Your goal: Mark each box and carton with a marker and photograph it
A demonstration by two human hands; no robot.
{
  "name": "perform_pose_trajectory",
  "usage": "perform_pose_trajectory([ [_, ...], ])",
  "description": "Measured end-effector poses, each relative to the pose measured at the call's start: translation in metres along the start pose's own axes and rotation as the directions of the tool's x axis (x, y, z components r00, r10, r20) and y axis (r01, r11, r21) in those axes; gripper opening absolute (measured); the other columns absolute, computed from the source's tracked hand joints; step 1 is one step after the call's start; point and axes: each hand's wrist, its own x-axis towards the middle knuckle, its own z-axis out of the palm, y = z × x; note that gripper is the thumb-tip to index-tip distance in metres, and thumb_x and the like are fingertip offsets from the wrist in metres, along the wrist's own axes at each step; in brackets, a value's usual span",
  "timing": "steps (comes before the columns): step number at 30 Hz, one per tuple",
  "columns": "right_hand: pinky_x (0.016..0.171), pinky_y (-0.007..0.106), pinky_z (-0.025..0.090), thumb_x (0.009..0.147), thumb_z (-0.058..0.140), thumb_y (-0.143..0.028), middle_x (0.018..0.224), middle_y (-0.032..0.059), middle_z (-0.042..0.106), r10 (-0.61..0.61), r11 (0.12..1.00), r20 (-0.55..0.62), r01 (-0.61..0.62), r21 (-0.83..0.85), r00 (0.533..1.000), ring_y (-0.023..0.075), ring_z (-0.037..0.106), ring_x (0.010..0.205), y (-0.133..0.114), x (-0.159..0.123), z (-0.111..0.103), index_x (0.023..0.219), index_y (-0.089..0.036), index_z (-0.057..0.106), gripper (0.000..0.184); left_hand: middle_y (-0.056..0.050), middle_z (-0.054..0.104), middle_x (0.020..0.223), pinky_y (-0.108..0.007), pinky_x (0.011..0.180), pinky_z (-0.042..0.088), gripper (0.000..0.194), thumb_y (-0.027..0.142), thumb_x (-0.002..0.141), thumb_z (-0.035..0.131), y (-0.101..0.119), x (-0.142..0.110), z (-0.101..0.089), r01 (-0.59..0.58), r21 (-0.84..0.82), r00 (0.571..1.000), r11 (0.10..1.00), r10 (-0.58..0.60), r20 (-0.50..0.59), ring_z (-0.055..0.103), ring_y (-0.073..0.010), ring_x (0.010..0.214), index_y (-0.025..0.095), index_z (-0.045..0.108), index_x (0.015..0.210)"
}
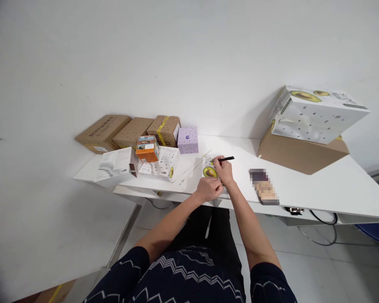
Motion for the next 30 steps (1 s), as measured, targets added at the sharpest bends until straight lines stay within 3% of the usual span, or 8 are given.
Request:
perform_pose_trajectory([
  [9, 0.062, 0.026, 0.047, 0.085, 0.047, -0.047, 0.067, 0.0023, 0.067, -0.035, 0.996, 0.028, 0.037, -0.084, 0.999, 0.0173, 0.063, 0.064, -0.002, 0.001, 0.0, 0.082, -0.02, 0.058, 0.029, -0.002, 0.057, 0.053, -0.027, 0.046, 0.028, 0.022, 0.02, 0.075, 0.053, 0.0, 0.0, -0.001, -0.004, -0.004, 1.0, 1.0, 0.005, 0.02, 0.049, -0.0123, 0.048, 0.018, 0.061, 0.055],
  [19, 0.063, 0.026, 0.047, 0.083, 0.049, -0.047, 0.067, 0.0011, 0.066, -0.008, 1.0, 0.018, 0.008, -0.012, 1.0, 0.0161, 0.062, 0.063, -0.004, 0.0, 0.0, 0.082, -0.02, 0.058, 0.029, -0.002, 0.058, 0.052, -0.027, 0.046, 0.027, 0.021, 0.021, 0.074, 0.054, 0.0, -0.001, 0.001, -0.013, -0.002, 1.0, 1.0, 0.013, -0.01, 0.051, -0.0127, 0.048, 0.018, 0.06, 0.054],
  [24, 0.059, 0.025, 0.045, 0.083, 0.047, -0.048, 0.059, -0.0019, 0.059, 0.035, 0.996, -0.198, -0.017, 0.09, 0.98, 0.0139, 0.056, 0.057, -0.01, 0.0, -0.004, 0.079, -0.02, 0.054, 0.029, -0.002, 0.059, 0.053, -0.027, 0.046, 0.027, 0.02, 0.02, 0.073, 0.054, -0.001, -0.001, 0.0, -0.013, -0.013, 1.0, 1.0, 0.013, 0.011, 0.052, -0.0126, 0.049, 0.017, 0.06, 0.055],
  [28, 0.052, 0.025, 0.043, 0.086, 0.039, -0.047, 0.063, -0.0018, 0.06, 0.085, 0.967, -0.414, 0.025, 0.253, 0.906, 0.0119, 0.052, 0.049, -0.002, 0.008, -0.028, 0.083, -0.021, 0.049, 0.028, -0.002, 0.057, 0.051, -0.026, 0.046, 0.025, 0.02, 0.019, 0.073, 0.053, 0.0, 0.0, -0.002, -0.013, -0.021, 1.0, 1.0, 0.014, 0.026, 0.048, -0.0116, 0.047, 0.017, 0.061, 0.055],
  [30, 0.051, 0.025, 0.042, 0.087, 0.037, -0.046, 0.065, -0.0016, 0.06, 0.117, 0.98, -0.48, -0.023, 0.198, 0.869, 0.0124, 0.051, 0.048, 0.009, 0.012, -0.046, 0.085, -0.022, 0.047, 0.027, -0.001, 0.055, 0.05, -0.026, 0.045, 0.023, 0.02, 0.019, 0.073, 0.052, 0.0, 0.0, -0.002, -0.016, -0.024, 0.999, 1.0, 0.017, 0.046, 0.045, -0.0111, 0.046, 0.017, 0.061, 0.054],
])
